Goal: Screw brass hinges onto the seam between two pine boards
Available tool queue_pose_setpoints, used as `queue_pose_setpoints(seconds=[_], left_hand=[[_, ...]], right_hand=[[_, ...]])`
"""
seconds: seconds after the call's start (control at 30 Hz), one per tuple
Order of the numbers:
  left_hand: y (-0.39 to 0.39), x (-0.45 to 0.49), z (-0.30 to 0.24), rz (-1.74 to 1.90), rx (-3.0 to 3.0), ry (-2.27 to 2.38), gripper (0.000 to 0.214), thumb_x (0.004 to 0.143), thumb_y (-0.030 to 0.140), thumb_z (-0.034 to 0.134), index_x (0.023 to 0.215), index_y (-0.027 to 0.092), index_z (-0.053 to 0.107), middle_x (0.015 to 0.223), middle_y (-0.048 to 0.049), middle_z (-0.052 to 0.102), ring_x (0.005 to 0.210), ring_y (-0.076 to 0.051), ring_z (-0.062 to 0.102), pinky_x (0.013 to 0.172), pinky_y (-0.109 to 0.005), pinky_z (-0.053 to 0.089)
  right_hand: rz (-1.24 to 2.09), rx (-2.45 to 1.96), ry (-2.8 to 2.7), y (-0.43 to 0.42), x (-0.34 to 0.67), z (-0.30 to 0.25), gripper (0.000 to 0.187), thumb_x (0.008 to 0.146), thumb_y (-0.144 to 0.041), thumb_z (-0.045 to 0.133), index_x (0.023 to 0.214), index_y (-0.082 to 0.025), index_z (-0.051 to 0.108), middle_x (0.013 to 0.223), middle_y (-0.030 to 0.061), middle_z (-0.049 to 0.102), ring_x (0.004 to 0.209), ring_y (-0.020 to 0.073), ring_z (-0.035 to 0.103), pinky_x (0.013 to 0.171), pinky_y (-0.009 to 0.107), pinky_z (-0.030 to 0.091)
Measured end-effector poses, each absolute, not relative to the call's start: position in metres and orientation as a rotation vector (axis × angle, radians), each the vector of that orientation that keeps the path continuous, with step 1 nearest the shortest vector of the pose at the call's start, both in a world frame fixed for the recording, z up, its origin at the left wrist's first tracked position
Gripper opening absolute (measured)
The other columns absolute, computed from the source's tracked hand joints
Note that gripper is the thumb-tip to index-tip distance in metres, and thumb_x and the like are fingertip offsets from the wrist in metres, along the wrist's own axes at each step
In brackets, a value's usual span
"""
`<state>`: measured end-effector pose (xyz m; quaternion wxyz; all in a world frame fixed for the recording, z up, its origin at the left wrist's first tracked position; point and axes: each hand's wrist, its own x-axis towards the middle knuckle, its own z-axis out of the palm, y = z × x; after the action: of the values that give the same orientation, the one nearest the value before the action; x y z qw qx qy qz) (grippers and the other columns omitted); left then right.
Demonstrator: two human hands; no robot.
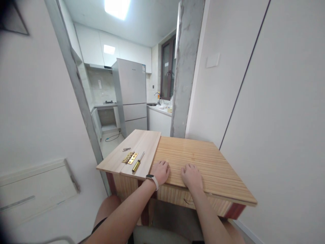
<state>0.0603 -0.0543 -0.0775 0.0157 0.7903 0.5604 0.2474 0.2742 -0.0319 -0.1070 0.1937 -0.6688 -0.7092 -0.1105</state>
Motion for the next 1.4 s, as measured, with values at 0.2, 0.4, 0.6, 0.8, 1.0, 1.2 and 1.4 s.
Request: queue_pose_setpoints(seconds=[0.2, 0.4, 0.6, 0.8, 1.0, 1.2, 1.4], left_hand=[[-0.059, 0.061, -0.089, 0.747, 2.505, 1.776, 0.025, 0.1, 0.035, 0.044, 0.108, 0.022, 0.063, 0.119, -0.0109, 0.061, 0.117, -0.026, 0.05, 0.102, -0.042, 0.04], [-0.057, 0.064, -0.095, 0.802, 2.529, 1.74, 0.022, 0.099, 0.032, 0.046, 0.106, 0.021, 0.064, 0.115, -0.0113, 0.062, 0.113, -0.026, 0.052, 0.101, -0.041, 0.04], [-0.056, 0.065, -0.097, 0.816, 2.506, 1.72, 0.024, 0.098, 0.031, 0.048, 0.112, 0.022, 0.065, 0.115, -0.0115, 0.063, 0.116, -0.027, 0.053, 0.103, -0.042, 0.04], [-0.055, 0.064, -0.096, 0.834, 2.502, 1.683, 0.024, 0.098, 0.031, 0.048, 0.112, 0.02, 0.065, 0.117, -0.0125, 0.062, 0.117, -0.027, 0.052, 0.105, -0.042, 0.039], [-0.056, 0.063, -0.096, 0.833, 2.488, 1.704, 0.024, 0.098, 0.031, 0.049, 0.112, 0.021, 0.065, 0.115, -0.0118, 0.062, 0.115, -0.026, 0.052, 0.104, -0.041, 0.039], [-0.058, 0.06, -0.094, 0.82, 2.472, 1.721, 0.024, 0.098, 0.032, 0.048, 0.11, 0.021, 0.065, 0.116, -0.0117, 0.062, 0.115, -0.027, 0.052, 0.103, -0.042, 0.04], [-0.059, 0.058, -0.092, 0.781, 2.45, 1.719, 0.025, 0.098, 0.033, 0.047, 0.109, 0.021, 0.066, 0.119, -0.0131, 0.061, 0.119, -0.028, 0.05, 0.103, -0.045, 0.039]], right_hand=[[-0.283, -1.817, -1.954, -0.03, 0.278, -0.114, 0.028, 0.098, -0.026, 0.043, 0.095, -0.019, 0.07, 0.106, 0.0144, 0.067, 0.107, 0.027, 0.054, 0.097, 0.036, 0.036], [-0.124, -1.73, -1.746, -0.027, 0.291, -0.121, 0.041, 0.084, -0.005, 0.044, 0.117, -0.017, 0.066, 0.116, 0.0147, 0.062, 0.113, 0.0256, 0.051, 0.099, 0.033, 0.037], [0.062, -1.667, -1.639, -0.025, 0.296, -0.12, 0.019, 0.09, -0.019, 0.045, 0.092, -0.021, 0.065, 0.096, 0.0103, 0.066, 0.093, 0.0243, 0.058, 0.085, 0.034, 0.043], [0.122, -1.417, -1.534, -0.044, 0.294, -0.112, 0.022, 0.093, -0.032, 0.048, 0.089, -0.021, 0.066, 0.097, 0.0112, 0.07, 0.093, 0.0252, 0.062, 0.086, 0.035, 0.046], [0.213, -1.486, -1.456, -0.065, 0.287, -0.113, 0.036, 0.098, -0.045, 0.04, 0.099, -0.021, 0.066, 0.096, 0.011, 0.073, 0.089, 0.0255, 0.064, 0.082, 0.035, 0.045], [0.042, -1.741, -1.078, -0.059, 0.35, -0.097, 0.041, 0.096, -0.046, 0.038, 0.112, -0.017, 0.063, 0.094, 0.0139, 0.071, 0.086, 0.028, 0.064, 0.076, 0.037, 0.044], [-0.254, -2.111, -0.808, -0.062, 0.46, -0.096, 0.054, 0.082, -0.033, 0.054, 0.133, -0.015, 0.059, 0.106, 0.0221, 0.068, 0.105, 0.0381, 0.061, 0.084, 0.048, 0.044]])
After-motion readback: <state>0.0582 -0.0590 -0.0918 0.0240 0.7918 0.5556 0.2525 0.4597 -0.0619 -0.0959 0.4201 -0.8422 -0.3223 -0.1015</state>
